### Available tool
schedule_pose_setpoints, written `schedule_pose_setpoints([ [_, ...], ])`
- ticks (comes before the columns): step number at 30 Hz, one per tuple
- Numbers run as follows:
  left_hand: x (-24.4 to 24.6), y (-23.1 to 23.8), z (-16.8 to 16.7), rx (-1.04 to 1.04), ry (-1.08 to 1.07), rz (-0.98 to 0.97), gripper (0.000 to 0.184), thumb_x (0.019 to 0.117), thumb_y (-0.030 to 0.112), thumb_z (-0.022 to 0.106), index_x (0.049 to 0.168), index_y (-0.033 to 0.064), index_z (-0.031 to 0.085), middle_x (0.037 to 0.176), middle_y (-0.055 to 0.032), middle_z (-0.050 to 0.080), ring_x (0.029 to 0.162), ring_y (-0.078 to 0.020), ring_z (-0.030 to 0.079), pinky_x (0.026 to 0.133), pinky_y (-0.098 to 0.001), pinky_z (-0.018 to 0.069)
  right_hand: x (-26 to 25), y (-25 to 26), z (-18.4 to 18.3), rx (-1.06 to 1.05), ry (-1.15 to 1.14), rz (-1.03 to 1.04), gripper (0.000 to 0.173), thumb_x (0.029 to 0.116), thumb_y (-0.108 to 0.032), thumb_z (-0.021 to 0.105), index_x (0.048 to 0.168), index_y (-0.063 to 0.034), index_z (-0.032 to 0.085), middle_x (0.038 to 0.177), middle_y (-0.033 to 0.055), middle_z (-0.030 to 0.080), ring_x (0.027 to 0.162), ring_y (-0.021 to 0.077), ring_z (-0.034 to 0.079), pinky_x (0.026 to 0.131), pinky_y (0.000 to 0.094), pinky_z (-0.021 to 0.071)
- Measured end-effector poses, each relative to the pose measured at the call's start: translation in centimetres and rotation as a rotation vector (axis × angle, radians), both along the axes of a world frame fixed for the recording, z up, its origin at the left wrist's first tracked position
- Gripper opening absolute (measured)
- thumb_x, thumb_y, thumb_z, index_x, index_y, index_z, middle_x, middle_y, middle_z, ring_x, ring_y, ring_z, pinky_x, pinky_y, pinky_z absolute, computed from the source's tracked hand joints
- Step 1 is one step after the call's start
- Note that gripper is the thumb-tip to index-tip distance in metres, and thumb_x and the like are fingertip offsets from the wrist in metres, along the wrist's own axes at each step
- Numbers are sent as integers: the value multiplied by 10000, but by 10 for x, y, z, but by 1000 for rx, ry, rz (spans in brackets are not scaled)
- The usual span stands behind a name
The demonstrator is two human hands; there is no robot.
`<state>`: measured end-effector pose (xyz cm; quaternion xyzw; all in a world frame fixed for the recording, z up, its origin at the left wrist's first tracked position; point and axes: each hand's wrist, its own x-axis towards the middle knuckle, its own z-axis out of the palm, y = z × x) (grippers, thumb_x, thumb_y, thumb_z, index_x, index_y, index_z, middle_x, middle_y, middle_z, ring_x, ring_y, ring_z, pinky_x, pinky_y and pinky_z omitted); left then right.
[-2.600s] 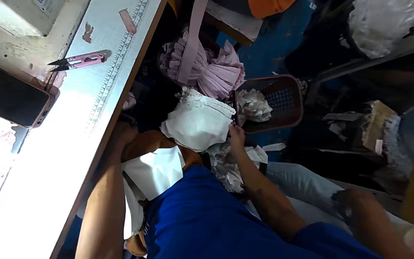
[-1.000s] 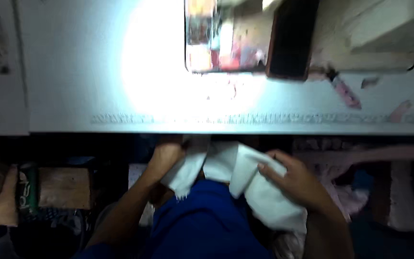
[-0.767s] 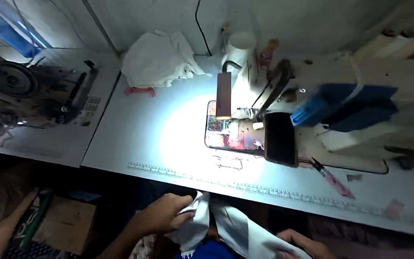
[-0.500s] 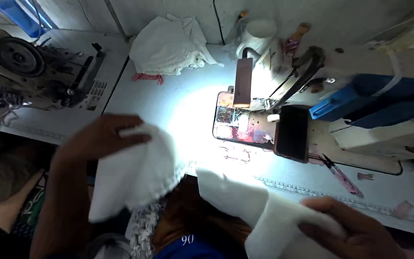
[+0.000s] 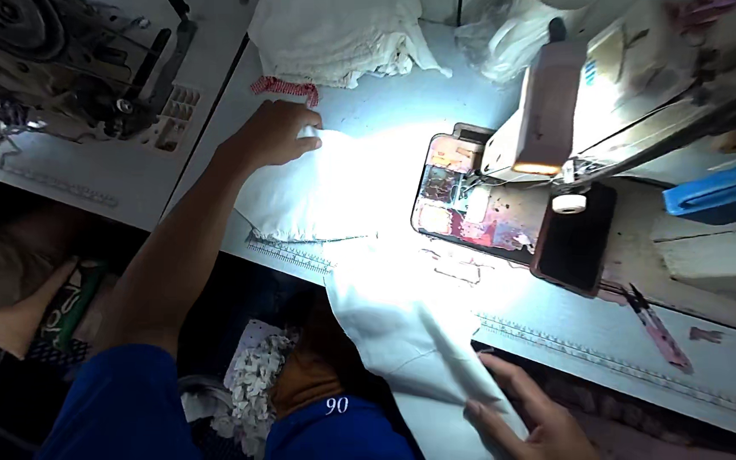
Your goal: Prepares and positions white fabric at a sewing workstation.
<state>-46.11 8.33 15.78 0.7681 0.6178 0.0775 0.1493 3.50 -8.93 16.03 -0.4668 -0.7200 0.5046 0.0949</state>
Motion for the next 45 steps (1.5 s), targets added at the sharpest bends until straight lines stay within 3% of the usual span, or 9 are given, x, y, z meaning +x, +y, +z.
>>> schedule_pose_setpoints([
  [3,10,4,-1,71,-10,-50,330,1039,340,550,1183,97,720,1123,-192,676,1137,-391,620,966,-655,403,-4,-4,-7,30,-91,208,466,913,-148,735,1311,63,609,1181,187,719,1055,239,719,943,437,580],
  [8,21,4,3,188,49,-47,342,1051,352,473,1200,171,722,1121,-165,641,1186,-378,564,1028,-630,344,-24,6,-15,333,-298,237,548,891,-523,674,1186,-64,727,976,119,736,863,328,708,695,531,580],
  [14,39,-11,13,342,-8,-46,312,1053,277,467,1186,202,739,1086,-138,636,1132,-358,557,1004,-589,345,-84,62,4,597,-111,-161,393,899,-493,689,987,-112,715,948,26,688,850,94,643,712,254,544],
  [20,70,-41,26,459,-101,-189,264,1033,239,539,1126,221,785,1072,-113,656,1104,-326,563,1001,-541,367,-150,126,-7,696,9,-146,939,820,-545,779,1547,-85,401,1482,175,501,1339,327,495,1087,528,423],
  [23,98,-59,10,535,-192,-17,201,976,234,628,1088,223,795,1172,-134,646,1184,-341,537,1037,-524,375,-170,128,-17,737,108,-95,390,941,-284,719,1272,-85,666,923,50,714,790,174,672,693,399,569],
  [26,136,-89,4,495,-332,411,376,962,252,690,1317,128,679,1327,-149,588,1193,-263,568,989,-409,487,-179,106,-27,671,97,-124,190,957,-200,626,1021,-38,704,725,43,660,633,146,647,571,356,550],
  [29,155,-117,-6,173,-697,629,379,984,350,679,1259,106,584,982,-40,678,662,-116,664,552,-297,590,-176,79,-38,704,113,-117,205,943,-189,621,985,-12,716,743,47,684,660,130,670,587,313,560],
  [40,151,-141,4,22,-436,663,526,787,478,818,1127,136,609,921,35,697,654,-53,665,571,-282,581,-186,47,-31,916,-134,167,225,942,-111,563,1066,-87,749,707,48,582,571,199,573,469,316,414],
  [45,150,-140,9,102,-263,694,356,893,337,750,1138,126,601,956,2,665,607,-75,636,540,-297,573,-187,46,-31,895,-199,229,407,895,-93,591,1278,-143,722,727,52,607,572,211,581,465,319,405],
])
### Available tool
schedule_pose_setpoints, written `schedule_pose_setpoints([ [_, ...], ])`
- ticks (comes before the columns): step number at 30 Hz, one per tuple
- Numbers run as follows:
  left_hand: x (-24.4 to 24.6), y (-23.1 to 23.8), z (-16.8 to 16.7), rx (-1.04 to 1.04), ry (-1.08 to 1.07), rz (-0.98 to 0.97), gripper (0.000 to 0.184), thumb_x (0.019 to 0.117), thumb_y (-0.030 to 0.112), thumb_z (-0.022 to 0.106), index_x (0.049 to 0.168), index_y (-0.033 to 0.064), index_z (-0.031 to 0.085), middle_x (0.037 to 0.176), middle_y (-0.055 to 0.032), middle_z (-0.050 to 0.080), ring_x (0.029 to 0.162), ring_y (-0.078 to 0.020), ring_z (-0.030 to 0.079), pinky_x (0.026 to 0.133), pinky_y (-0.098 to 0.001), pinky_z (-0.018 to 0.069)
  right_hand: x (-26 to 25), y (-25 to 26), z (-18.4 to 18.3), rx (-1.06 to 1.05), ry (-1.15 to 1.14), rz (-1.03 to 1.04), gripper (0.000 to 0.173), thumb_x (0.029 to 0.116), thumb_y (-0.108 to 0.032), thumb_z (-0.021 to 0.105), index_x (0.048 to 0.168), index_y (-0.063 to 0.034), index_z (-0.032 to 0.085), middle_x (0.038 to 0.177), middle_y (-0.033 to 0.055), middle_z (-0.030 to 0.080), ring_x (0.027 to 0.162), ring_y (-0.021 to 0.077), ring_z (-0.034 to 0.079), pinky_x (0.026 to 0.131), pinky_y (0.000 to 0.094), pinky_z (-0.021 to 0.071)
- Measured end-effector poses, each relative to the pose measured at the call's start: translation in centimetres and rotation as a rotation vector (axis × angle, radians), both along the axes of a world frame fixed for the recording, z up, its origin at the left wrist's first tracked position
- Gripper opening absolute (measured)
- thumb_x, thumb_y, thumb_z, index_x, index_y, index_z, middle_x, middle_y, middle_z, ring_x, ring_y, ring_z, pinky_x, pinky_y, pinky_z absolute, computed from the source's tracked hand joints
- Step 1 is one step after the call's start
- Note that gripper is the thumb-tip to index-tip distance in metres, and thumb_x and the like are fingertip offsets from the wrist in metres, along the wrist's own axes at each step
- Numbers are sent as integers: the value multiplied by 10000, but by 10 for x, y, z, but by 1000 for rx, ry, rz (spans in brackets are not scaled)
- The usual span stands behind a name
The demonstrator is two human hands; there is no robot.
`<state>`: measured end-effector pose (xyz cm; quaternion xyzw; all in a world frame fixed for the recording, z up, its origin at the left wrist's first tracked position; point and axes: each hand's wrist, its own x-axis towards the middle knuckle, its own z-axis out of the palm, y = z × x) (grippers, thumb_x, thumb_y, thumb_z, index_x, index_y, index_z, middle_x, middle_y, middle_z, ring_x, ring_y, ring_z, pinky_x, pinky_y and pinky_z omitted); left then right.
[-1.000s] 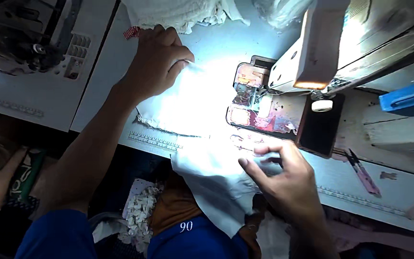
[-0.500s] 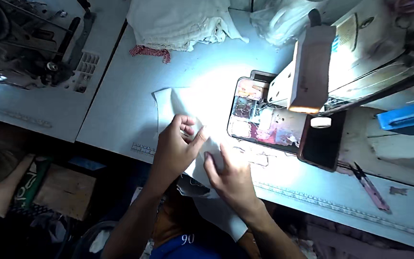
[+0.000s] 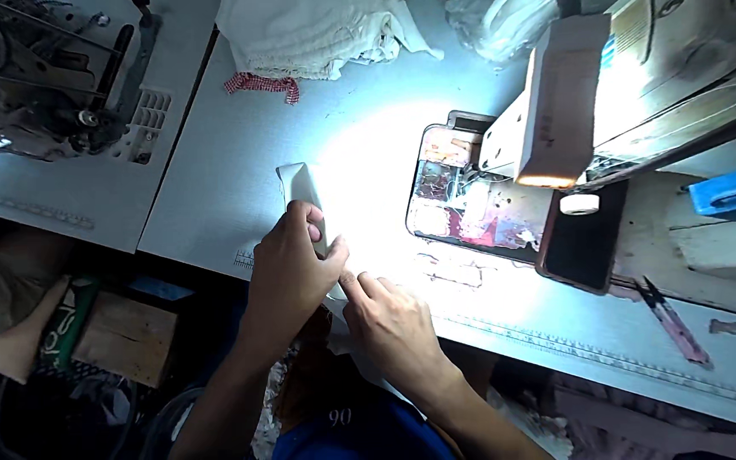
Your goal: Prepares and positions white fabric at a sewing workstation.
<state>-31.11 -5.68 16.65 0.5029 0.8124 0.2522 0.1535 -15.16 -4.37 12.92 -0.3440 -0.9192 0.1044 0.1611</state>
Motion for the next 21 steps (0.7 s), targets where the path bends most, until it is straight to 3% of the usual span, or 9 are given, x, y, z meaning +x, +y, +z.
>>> schedule_pose_setpoints([
  [2,-2,0,0,49,60,21,252,926,324,727,1068,125,663,929,8,695,671,-72,674,587,-293,595,1,0,0,-9,-15,-5,463,898,-107,586,1347,-151,689,734,45,618,583,207,587,474,315,414],
  [5,0,0,2,115,192,-15,427,896,385,765,1158,79,625,1073,-97,624,796,-185,671,611,-351,578,0,1,0,-12,-22,5,445,891,-108,595,1320,-153,704,727,50,611,577,213,587,466,319,411],
  [6,1,2,3,117,259,-41,469,870,424,775,1156,83,625,1078,-114,581,807,-217,638,588,-359,533,0,1,0,-14,-25,11,420,886,-107,601,1286,-152,721,728,53,605,579,216,587,469,321,409],
  [8,4,8,6,55,384,-100,534,812,538,779,1096,105,647,1019,-111,544,837,-270,601,557,-376,469,-3,0,2,-27,-54,17,320,888,-115,625,1187,-148,736,745,56,597,593,223,595,473,325,415],
  [10,5,15,10,-74,471,-133,541,814,598,754,1037,118,638,921,-95,542,809,-294,602,526,-393,438,-6,0,2,-29,-72,26,324,882,-114,630,1184,-150,739,754,60,608,600,229,608,474,332,429],
  [13,-6,18,14,-154,374,-125,261,959,368,690,967,109,662,715,-97,624,621,-305,638,478,-472,447,-6,0,1,-59,-77,46,502,887,-130,617,1384,-183,661,753,53,622,585,220,602,470,330,424],
  [16,-25,13,14,-73,129,-76,227,1043,321,598,975,131,700,724,-41,664,597,-206,638,520,-440,509,-3,3,0,-82,-35,51,579,884,-133,606,1462,-176,601,726,39,614,560,202,584,461,324,423],
  [18,-28,12,5,-39,80,-33,246,1012,387,646,991,146,693,739,-16,675,595,-172,640,518,-411,519,-2,4,-3,-76,-32,56,595,872,-130,606,1465,-176,598,723,38,615,554,200,581,458,324,421],
  [21,-21,16,-6,-111,184,-72,506,882,547,745,1125,111,660,871,-79,673,723,-274,657,585,-502,518,-4,4,-3,-90,-59,75,609,856,-133,644,1460,-192,602,728,46,621,564,216,597,465,342,436],
])
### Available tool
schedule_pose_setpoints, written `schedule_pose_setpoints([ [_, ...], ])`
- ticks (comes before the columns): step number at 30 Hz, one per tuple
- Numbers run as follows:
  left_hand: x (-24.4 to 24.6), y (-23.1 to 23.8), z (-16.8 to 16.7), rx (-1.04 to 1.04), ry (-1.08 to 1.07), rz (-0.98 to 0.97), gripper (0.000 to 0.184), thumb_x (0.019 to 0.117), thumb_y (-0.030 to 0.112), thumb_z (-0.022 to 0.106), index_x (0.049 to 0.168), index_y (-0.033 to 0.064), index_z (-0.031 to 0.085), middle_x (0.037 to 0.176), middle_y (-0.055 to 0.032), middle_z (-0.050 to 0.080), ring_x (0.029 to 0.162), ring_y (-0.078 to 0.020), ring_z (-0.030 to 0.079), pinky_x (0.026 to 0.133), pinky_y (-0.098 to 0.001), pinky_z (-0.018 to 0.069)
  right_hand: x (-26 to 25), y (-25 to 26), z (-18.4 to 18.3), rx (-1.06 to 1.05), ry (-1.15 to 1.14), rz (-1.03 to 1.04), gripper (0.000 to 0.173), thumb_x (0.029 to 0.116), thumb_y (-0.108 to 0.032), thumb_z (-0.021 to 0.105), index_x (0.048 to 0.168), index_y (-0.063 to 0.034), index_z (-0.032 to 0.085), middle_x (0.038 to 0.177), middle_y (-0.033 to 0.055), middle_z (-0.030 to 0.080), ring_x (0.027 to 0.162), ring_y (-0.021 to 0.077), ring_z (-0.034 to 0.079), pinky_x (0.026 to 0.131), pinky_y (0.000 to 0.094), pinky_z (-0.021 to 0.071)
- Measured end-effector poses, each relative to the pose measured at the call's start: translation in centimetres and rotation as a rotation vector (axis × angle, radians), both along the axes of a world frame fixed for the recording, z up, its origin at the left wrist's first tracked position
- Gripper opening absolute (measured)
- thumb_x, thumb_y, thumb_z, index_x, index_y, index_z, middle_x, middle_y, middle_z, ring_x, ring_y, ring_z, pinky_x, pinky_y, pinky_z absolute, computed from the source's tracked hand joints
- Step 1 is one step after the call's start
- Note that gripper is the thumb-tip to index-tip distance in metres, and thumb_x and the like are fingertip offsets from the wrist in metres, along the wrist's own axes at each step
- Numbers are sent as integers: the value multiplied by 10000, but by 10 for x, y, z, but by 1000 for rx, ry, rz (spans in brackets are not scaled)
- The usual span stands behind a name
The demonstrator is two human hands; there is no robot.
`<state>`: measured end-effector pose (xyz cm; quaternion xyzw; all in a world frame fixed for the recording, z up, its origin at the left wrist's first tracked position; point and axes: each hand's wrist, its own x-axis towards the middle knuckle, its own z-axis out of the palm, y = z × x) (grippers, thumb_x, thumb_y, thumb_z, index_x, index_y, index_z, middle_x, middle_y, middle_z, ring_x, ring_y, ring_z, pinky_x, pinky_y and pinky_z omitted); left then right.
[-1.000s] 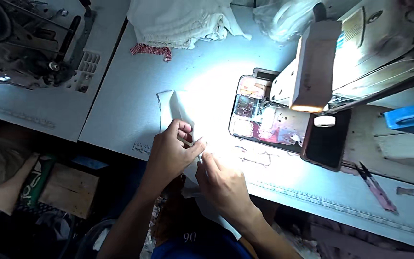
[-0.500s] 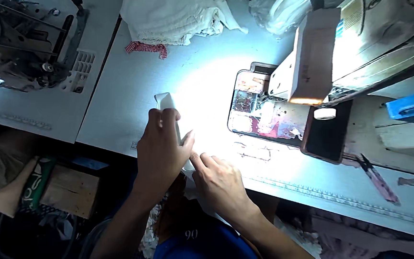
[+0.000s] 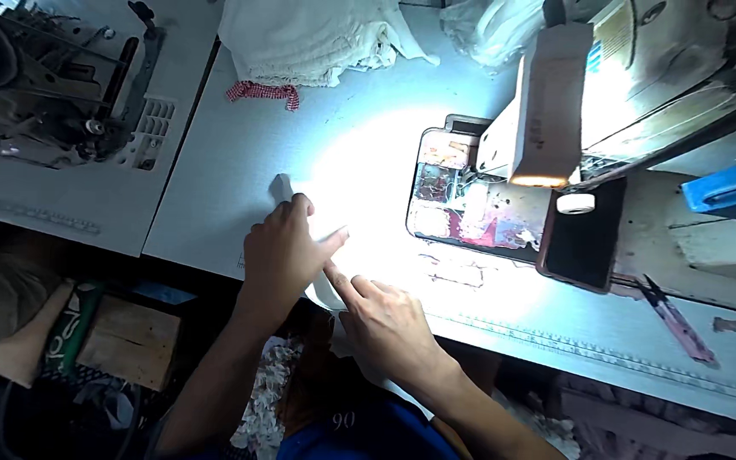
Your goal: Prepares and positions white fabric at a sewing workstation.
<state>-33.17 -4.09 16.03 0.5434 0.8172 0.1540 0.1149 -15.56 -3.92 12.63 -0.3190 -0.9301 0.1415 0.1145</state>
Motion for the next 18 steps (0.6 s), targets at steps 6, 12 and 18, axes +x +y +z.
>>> schedule_pose_setpoints([
  [6,-2,10,-9,-11,101,-102,187,969,319,664,915,143,702,818,-62,652,711,-266,654,545,-475,482,-1,1,0,-11,-12,11,589,856,-131,635,1442,-180,618,728,46,619,566,216,601,460,341,434],
  [12,10,16,-10,-21,215,-116,279,957,377,680,981,100,693,895,-125,641,699,-318,645,530,-490,482,-2,0,-2,-4,-7,27,553,850,-135,655,1401,-168,650,753,51,649,585,226,622,472,353,454],
  [18,-9,15,-6,193,-317,-86,120,1009,233,659,993,127,713,808,-8,702,619,-114,645,548,-315,542,15,10,0,-298,257,21,500,903,-316,661,1374,-150,667,813,19,648,660,156,600,554,330,492],
])
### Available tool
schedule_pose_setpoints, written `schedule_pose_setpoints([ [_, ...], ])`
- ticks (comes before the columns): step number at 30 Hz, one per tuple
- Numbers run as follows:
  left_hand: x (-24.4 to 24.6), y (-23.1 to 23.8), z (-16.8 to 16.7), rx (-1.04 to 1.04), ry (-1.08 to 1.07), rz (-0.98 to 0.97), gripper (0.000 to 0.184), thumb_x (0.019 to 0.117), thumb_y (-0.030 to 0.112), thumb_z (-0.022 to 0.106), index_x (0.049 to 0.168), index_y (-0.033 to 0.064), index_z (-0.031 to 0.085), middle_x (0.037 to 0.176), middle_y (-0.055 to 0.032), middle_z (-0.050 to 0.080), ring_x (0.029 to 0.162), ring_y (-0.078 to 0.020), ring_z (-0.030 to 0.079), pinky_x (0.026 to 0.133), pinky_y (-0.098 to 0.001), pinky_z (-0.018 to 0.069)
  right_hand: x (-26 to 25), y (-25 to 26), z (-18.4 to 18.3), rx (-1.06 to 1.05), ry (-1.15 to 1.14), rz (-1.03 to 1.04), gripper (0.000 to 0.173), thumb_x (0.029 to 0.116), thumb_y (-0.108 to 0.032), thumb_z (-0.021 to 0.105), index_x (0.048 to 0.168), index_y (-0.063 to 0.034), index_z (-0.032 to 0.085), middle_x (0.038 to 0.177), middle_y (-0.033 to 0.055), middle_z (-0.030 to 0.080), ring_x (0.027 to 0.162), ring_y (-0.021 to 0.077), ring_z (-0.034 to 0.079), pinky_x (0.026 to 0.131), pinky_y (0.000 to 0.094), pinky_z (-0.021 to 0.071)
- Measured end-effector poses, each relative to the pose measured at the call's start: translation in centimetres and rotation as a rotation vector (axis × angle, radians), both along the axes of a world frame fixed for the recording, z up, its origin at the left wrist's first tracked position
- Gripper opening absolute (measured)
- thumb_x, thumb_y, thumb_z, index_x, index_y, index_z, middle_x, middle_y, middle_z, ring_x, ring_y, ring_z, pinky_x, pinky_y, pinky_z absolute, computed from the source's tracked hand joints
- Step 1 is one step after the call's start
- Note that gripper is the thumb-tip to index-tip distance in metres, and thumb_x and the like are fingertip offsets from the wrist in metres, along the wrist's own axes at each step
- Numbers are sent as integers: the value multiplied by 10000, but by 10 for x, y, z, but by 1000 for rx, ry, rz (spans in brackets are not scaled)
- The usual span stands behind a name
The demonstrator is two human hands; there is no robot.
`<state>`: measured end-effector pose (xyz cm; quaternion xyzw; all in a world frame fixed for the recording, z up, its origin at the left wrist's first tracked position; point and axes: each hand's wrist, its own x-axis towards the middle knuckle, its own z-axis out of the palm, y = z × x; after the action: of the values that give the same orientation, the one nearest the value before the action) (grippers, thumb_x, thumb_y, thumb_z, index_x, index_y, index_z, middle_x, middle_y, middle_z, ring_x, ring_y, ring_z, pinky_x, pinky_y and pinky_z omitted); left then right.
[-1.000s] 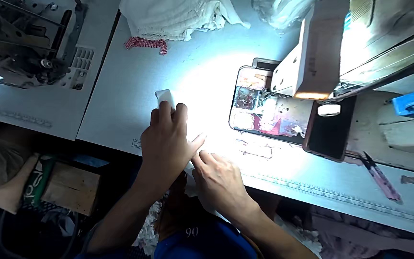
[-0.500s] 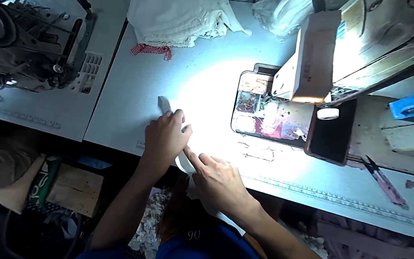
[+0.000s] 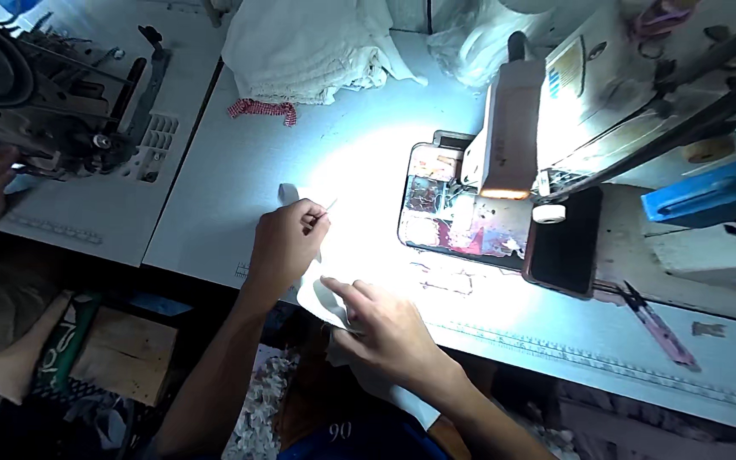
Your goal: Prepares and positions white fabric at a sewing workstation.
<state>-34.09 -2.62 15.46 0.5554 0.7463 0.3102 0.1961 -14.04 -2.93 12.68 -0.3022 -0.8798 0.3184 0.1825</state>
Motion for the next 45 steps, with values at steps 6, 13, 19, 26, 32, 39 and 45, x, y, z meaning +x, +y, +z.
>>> schedule_pose_setpoints([
  [6,17,-15,7,239,-802,34,83,976,75,686,1023,13,716,817,-46,721,654,-106,697,614,-272,629,2,17,17,-457,491,-315,395,921,-337,757,1220,-82,708,1100,16,720,933,85,706,743,219,615],
  [13,40,-18,11,255,-912,-27,140,955,-5,682,1087,-13,726,888,-75,750,737,-134,738,705,-302,653,-6,21,28,-403,673,-350,296,952,-120,719,1222,0,706,1098,68,753,955,151,749,830,288,656],
  [19,41,-21,14,227,-925,-64,198,912,-28,721,1109,-19,734,911,-94,763,768,-142,747,737,-297,649,2,21,30,-424,689,-334,284,950,-102,723,1219,-13,730,1110,79,755,956,161,752,815,290,661],
  [26,40,-21,12,217,-949,-76,220,904,-26,731,1124,-22,737,943,-106,766,784,-166,756,754,-322,657,7,22,33,-489,684,-324,272,962,-107,704,1216,-14,735,1106,78,753,924,150,750,797,275,656],
  [32,42,-21,14,225,-908,-75,225,891,-33,741,1116,-22,739,945,-108,764,787,-164,752,751,-313,655,8,23,34,-489,686,-326,260,969,-86,690,1213,-11,738,1101,70,764,898,142,755,789,268,657],
  [39,46,-22,15,245,-738,-37,217,851,-42,779,1059,10,751,886,-80,761,734,-145,739,686,-274,648,7,22,36,-535,691,-347,169,963,-94,693,1094,-14,764,940,43,772,800,109,744,743,245,646],
  [45,45,-24,17,241,-735,-56,226,862,-29,773,1081,12,737,890,-77,751,703,-139,721,648,-263,636,10,27,39,-966,798,-342,70,973,-13,639,1007,-11,700,890,90,735,803,149,741,782,317,646],
])
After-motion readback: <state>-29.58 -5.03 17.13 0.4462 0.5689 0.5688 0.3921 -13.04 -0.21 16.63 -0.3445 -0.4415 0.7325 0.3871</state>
